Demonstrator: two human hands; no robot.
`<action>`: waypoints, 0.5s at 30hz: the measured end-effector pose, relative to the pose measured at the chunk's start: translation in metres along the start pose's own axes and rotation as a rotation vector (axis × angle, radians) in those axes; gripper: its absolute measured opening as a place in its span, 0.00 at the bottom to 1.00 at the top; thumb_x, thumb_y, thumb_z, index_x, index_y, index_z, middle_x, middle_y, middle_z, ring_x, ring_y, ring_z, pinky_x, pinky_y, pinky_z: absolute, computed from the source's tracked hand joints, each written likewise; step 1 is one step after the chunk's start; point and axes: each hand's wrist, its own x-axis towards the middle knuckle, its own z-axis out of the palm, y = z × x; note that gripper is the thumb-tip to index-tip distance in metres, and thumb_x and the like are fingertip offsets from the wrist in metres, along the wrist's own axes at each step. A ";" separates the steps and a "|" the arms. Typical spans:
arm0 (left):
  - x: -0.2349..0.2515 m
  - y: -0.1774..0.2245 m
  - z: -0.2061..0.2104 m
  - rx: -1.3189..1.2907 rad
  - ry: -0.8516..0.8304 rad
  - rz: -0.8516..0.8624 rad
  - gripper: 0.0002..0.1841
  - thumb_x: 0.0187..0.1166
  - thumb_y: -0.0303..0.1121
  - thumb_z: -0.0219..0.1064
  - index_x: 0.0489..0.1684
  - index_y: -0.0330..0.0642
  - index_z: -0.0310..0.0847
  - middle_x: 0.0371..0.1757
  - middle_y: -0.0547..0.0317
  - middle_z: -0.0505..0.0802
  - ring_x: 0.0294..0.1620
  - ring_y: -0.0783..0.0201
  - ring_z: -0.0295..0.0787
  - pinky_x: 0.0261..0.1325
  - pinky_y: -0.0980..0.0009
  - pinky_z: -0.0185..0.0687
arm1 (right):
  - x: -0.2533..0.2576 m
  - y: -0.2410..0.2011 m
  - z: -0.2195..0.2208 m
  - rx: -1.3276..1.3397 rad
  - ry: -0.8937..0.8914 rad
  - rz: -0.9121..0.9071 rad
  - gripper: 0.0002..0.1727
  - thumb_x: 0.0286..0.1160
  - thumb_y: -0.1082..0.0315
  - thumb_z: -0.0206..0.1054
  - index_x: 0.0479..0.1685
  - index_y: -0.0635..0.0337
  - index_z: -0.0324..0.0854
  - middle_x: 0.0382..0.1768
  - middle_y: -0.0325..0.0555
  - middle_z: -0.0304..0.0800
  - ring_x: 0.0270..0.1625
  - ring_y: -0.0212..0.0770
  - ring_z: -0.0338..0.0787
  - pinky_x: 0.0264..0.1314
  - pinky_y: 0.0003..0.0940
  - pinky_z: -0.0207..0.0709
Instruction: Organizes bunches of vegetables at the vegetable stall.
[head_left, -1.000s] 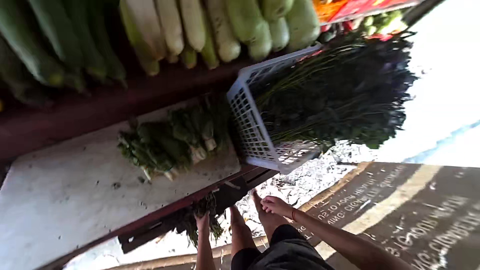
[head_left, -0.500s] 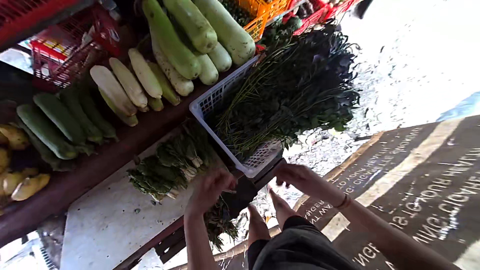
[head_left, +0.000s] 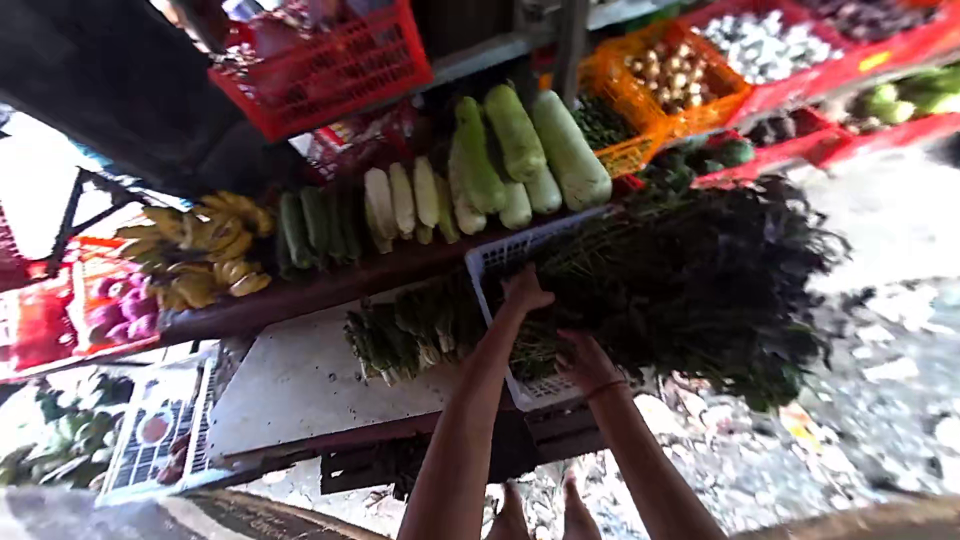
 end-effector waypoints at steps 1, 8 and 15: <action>0.000 0.000 -0.002 0.026 0.006 0.018 0.51 0.61 0.55 0.80 0.88 0.44 0.64 0.83 0.42 0.77 0.85 0.41 0.69 0.87 0.29 0.48 | 0.003 0.001 0.001 0.026 -0.002 0.002 0.38 0.75 0.61 0.73 0.85 0.58 0.62 0.81 0.58 0.69 0.74 0.53 0.78 0.68 0.47 0.78; -0.002 -0.001 -0.005 -0.159 -0.103 0.002 0.51 0.62 0.50 0.81 0.91 0.44 0.60 0.86 0.38 0.72 0.85 0.39 0.69 0.85 0.35 0.61 | 0.012 0.000 0.000 0.122 -0.019 -0.023 0.20 0.76 0.65 0.71 0.65 0.54 0.75 0.41 0.41 0.76 0.30 0.30 0.75 0.26 0.20 0.70; 0.008 0.002 0.003 -0.184 -0.134 -0.043 0.51 0.59 0.39 0.83 0.90 0.41 0.60 0.80 0.37 0.79 0.82 0.39 0.73 0.82 0.36 0.66 | 0.018 0.001 -0.003 0.007 -0.020 -0.019 0.26 0.74 0.68 0.73 0.70 0.61 0.73 0.55 0.49 0.79 0.45 0.38 0.80 0.44 0.30 0.77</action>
